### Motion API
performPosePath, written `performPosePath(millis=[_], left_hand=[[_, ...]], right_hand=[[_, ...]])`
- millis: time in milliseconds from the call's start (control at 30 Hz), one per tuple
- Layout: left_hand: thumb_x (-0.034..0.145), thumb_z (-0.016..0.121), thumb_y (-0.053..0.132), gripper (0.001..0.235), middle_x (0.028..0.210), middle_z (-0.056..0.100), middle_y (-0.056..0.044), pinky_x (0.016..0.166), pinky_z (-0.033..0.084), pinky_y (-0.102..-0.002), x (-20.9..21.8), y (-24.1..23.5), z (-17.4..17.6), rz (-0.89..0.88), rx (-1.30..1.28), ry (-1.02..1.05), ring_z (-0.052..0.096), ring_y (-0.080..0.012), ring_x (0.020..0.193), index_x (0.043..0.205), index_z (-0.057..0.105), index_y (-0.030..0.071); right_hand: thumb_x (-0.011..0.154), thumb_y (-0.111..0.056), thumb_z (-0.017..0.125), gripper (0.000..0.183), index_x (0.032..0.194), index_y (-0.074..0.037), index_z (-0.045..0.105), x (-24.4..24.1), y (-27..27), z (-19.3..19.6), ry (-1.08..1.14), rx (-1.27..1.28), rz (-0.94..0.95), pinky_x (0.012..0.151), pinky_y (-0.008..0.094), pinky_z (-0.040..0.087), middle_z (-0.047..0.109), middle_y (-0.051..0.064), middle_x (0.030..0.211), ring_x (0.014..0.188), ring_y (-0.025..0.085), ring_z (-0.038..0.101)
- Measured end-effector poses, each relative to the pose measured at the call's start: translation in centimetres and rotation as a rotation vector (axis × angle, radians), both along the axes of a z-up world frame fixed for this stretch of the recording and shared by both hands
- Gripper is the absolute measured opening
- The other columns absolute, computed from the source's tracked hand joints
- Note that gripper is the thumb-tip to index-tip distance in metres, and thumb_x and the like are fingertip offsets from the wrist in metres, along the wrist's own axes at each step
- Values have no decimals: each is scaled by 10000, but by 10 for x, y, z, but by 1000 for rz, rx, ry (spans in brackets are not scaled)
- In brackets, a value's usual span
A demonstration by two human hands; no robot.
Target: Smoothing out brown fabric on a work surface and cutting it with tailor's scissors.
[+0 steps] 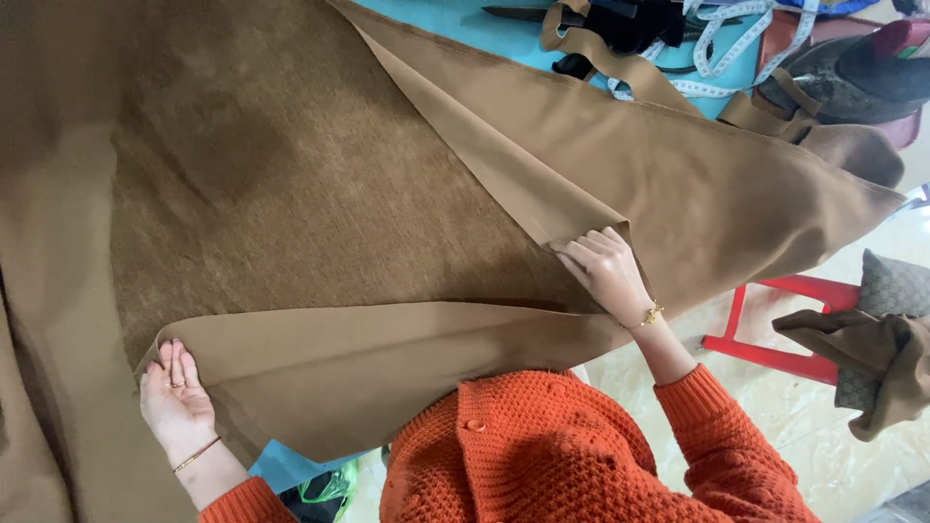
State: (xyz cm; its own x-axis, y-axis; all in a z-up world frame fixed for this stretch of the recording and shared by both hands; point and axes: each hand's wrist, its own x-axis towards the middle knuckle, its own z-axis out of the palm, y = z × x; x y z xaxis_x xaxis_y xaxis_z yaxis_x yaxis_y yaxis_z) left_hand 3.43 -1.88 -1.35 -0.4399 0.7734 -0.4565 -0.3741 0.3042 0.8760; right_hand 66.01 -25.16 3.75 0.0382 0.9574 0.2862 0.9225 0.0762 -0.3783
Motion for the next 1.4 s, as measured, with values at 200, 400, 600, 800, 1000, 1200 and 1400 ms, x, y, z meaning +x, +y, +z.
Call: performPosePath(millis=[200,400,600,800,1000,1200,1400], left_hand=[[1020,639,162,23,1185,795,-64,1123,667,-280,1,1,1,24,-25,6,781,-215,1239,1030,619,157],[1002,676,156,93,1189,794,-89,1118,675,-289,1,1,1,33,-1,-22,780,-238,1241,1053,606,123],[1019,658,138,84,1143,804,-82,1101,687,-296,-2,2,-3,44,6,-26,798,-234,1203,1068,595,111],[1014,616,114,68,1175,799,-93,1102,682,-289,1,1,0,53,-9,-41,795,-231,1217,1074,584,118],[868,479,-145,506,1026,339,-51,829,488,-372,73,-11,0,246,528,823,387,-198,893,1313,364,67],[808,906,127,627,1368,516,-160,1107,334,-539,270,-18,69,-538,803,1343,436,-377,1306,1356,605,90],[862,770,96,732,1616,416,-42,1146,446,-495,358,20,78,-902,1291,1764,402,-315,1466,1515,537,334]], right_hand=[[1036,-110,666,79,975,-85,711,-5,-7,-7,1,61,-57,699,320,427,620,2,708,673,187,566],[1041,-107,662,107,941,-75,683,-5,-9,-11,-14,75,-48,670,326,400,580,14,692,663,200,546],[1032,-98,676,85,958,-61,694,-5,-6,-4,9,90,-31,666,325,399,572,19,693,654,204,523],[1035,-118,658,85,982,-85,716,5,-3,4,81,40,-50,728,315,404,670,4,764,687,179,595],[1016,-61,663,54,1007,-44,714,10,1,42,173,76,-17,791,314,420,483,16,676,640,183,478],[936,-157,719,117,831,-108,706,-6,-8,67,258,49,121,701,394,474,637,88,731,684,290,629],[959,-217,697,130,861,-133,713,1,-20,87,284,-130,136,697,368,468,657,49,794,735,257,644]])
